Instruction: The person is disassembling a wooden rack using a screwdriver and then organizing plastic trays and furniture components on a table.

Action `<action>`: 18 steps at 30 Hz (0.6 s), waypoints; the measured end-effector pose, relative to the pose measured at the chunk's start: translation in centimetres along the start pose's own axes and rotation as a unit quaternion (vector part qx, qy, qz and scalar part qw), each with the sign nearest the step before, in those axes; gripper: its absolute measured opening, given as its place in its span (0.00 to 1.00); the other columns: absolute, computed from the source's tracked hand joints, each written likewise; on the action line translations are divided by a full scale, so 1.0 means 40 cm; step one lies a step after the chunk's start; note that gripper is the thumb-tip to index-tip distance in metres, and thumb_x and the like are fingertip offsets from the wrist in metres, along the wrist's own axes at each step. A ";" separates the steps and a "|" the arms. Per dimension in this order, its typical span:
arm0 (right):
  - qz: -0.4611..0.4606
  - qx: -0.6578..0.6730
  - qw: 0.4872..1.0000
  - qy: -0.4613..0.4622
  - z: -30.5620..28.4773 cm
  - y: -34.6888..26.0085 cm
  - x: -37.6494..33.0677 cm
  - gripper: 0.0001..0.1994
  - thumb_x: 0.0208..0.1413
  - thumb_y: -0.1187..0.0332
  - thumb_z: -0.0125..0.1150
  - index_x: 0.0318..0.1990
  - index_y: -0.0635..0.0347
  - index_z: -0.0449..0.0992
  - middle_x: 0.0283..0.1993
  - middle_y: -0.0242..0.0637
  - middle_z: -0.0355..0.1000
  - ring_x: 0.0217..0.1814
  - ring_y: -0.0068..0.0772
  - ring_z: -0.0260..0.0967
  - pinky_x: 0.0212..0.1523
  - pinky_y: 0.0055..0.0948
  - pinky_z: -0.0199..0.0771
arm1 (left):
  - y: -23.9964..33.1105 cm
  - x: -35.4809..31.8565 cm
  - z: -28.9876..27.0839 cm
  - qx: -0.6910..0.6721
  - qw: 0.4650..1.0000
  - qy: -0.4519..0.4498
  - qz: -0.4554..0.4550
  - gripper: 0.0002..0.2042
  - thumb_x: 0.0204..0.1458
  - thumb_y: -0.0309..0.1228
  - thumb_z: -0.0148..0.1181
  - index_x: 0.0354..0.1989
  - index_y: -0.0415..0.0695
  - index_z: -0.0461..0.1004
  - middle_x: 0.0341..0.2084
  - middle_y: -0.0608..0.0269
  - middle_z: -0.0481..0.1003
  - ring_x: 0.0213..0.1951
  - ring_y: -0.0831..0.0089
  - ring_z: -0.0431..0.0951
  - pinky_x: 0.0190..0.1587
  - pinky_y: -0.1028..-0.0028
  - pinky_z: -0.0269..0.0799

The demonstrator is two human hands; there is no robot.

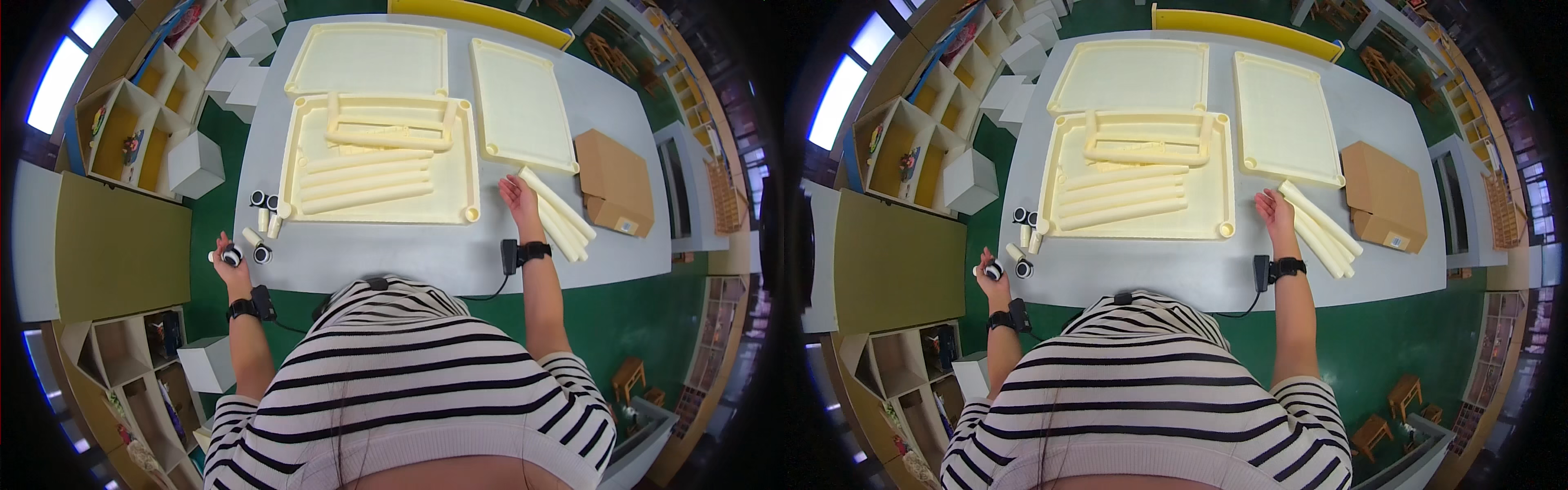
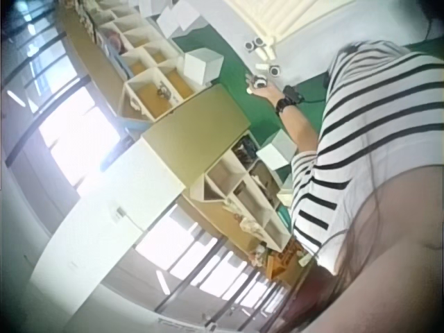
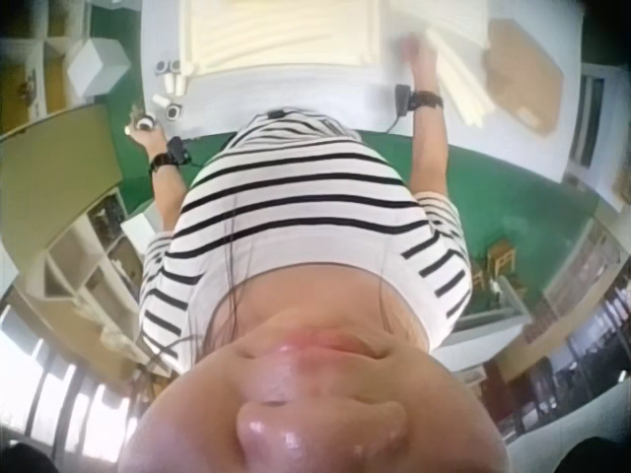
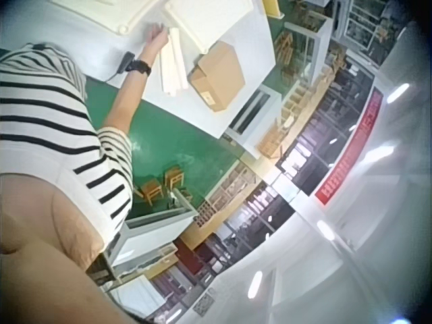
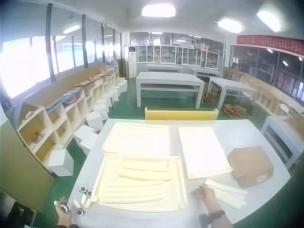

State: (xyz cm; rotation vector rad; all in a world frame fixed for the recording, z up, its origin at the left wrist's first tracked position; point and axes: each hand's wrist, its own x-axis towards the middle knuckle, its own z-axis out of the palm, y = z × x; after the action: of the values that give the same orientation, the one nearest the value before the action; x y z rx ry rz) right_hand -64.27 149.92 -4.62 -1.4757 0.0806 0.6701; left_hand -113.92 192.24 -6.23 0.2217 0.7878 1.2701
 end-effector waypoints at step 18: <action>0.030 0.082 0.976 0.200 0.070 0.047 0.304 0.11 0.52 0.68 0.54 0.40 0.67 0.69 0.26 0.36 0.63 0.23 0.26 0.62 0.26 0.21 0.70 | 0.090 -0.180 -0.194 0.136 0.987 0.091 -0.003 0.03 0.51 0.29 0.54 0.28 0.45 0.67 0.17 0.72 0.69 0.18 0.82 0.67 0.29 0.81 0.65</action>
State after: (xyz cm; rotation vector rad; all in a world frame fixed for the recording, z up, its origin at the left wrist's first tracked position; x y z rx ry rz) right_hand -56.15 156.89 -11.35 -1.4332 0.4823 0.3939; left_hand -122.22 184.74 -6.91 0.3267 1.1196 1.1861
